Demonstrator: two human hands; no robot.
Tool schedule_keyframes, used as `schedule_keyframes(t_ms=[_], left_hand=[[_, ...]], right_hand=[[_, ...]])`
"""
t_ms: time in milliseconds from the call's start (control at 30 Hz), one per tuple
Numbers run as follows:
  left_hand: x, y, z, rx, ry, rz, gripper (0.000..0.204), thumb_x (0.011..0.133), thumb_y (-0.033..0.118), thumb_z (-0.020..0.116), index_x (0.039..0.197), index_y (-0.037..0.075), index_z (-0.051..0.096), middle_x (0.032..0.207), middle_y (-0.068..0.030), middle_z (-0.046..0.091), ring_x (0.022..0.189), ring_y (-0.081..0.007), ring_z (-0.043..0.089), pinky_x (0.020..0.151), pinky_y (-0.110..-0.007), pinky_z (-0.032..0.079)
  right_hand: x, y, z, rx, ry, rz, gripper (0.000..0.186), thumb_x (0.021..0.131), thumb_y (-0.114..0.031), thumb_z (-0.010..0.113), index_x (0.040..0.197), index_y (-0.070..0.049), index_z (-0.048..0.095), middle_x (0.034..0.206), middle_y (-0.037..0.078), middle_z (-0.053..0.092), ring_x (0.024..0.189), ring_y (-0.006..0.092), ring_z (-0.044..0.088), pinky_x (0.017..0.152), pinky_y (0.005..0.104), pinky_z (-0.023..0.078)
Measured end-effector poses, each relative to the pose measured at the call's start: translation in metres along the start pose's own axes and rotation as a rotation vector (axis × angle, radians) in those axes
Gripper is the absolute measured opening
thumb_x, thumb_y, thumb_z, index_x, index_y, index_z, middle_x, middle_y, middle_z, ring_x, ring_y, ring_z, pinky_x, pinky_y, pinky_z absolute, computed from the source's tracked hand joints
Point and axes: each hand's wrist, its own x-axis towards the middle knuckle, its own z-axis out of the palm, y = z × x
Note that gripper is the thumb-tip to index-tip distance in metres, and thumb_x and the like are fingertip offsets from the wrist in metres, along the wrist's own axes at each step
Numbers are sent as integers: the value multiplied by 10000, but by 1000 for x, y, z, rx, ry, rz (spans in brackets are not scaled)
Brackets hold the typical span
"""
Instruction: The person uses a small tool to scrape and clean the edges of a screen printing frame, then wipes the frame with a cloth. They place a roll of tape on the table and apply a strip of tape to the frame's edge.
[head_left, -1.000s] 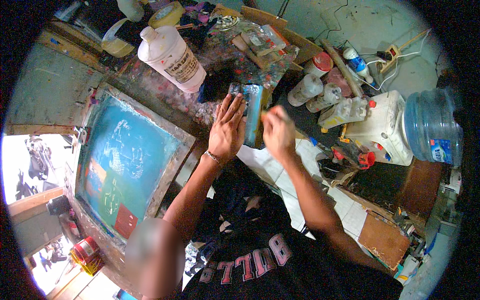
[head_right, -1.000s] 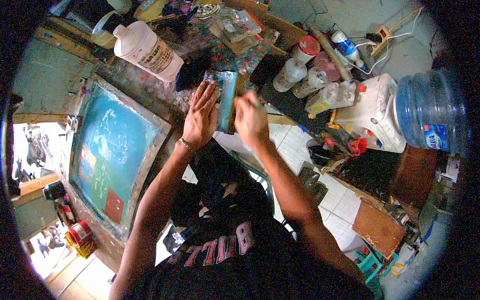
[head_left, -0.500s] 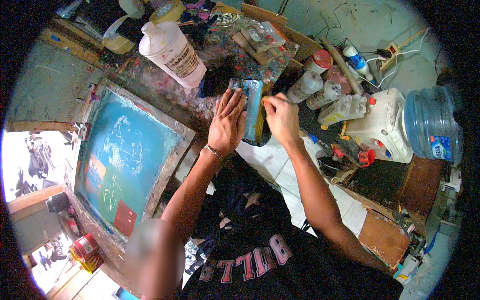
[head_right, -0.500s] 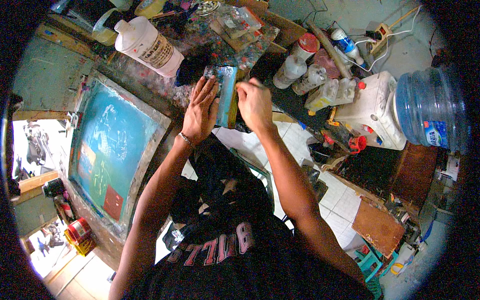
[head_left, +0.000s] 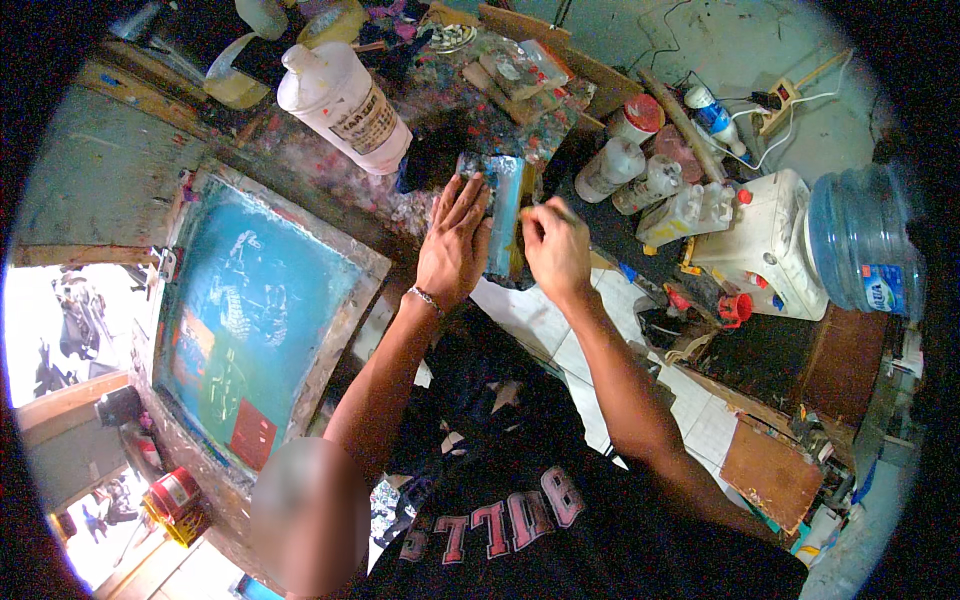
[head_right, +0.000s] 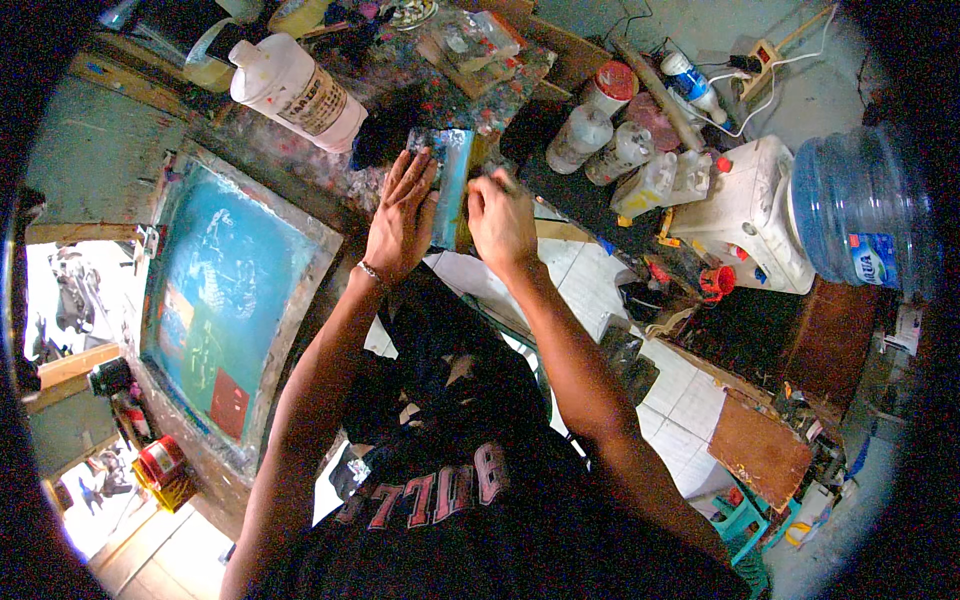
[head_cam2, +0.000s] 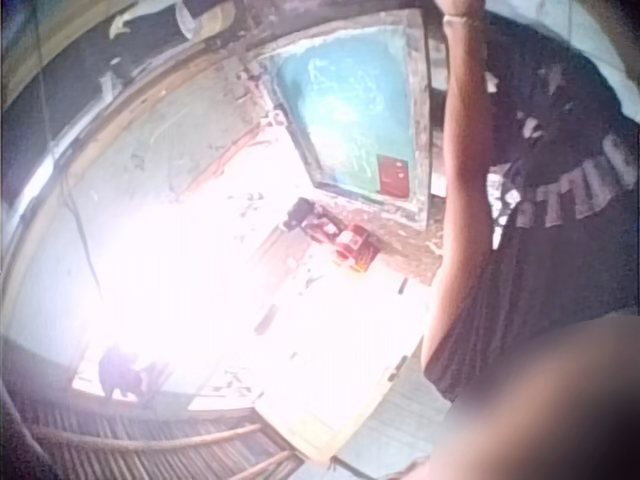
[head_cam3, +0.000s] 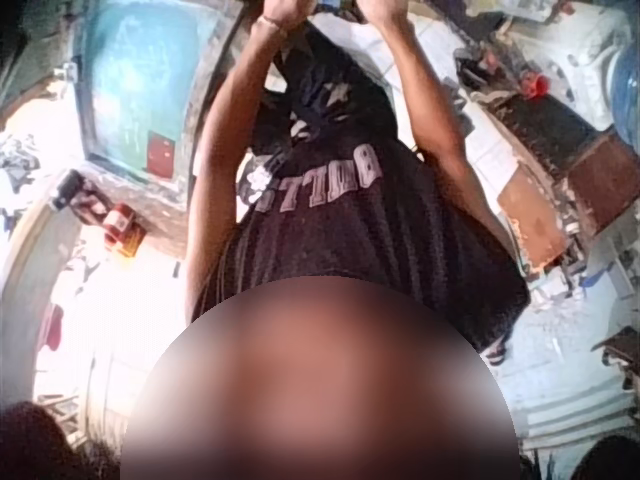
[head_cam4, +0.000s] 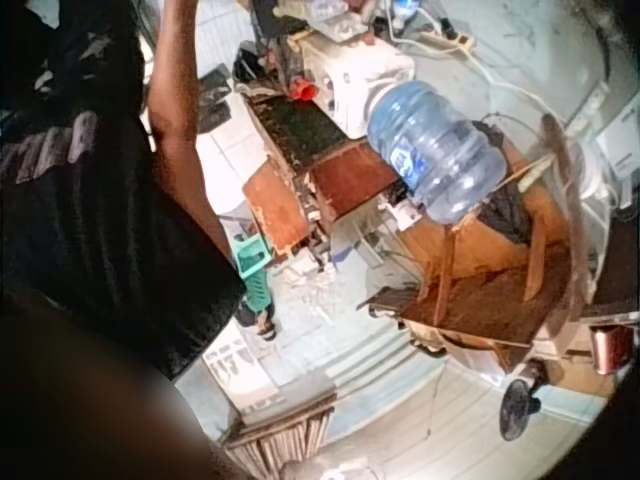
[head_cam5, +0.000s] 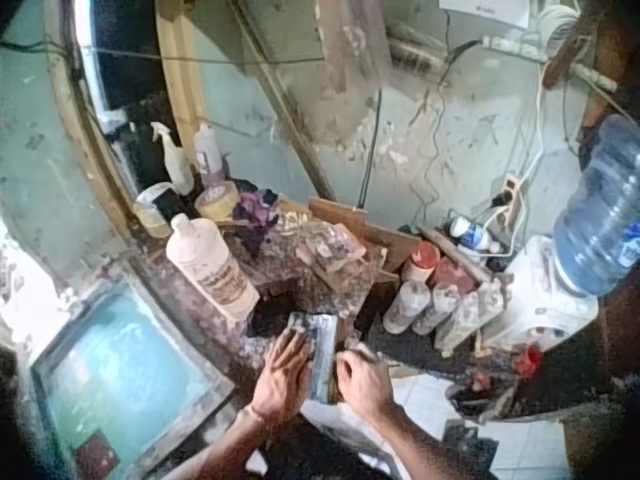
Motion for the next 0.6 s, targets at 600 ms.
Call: schedule_keyframes(t_ms=[600], left_hand=[[-1, -3, 3, -57, 37, 25, 406, 939, 133, 483, 1310, -26, 526, 1467, -167, 427, 1395, -405, 313, 1149, -501, 254]], right_hand=[[-49, -9, 1, 120, -33, 83, 32, 805, -1, 637, 812, -16, 610, 801, 148, 570, 717, 367, 613, 638, 431, 495]])
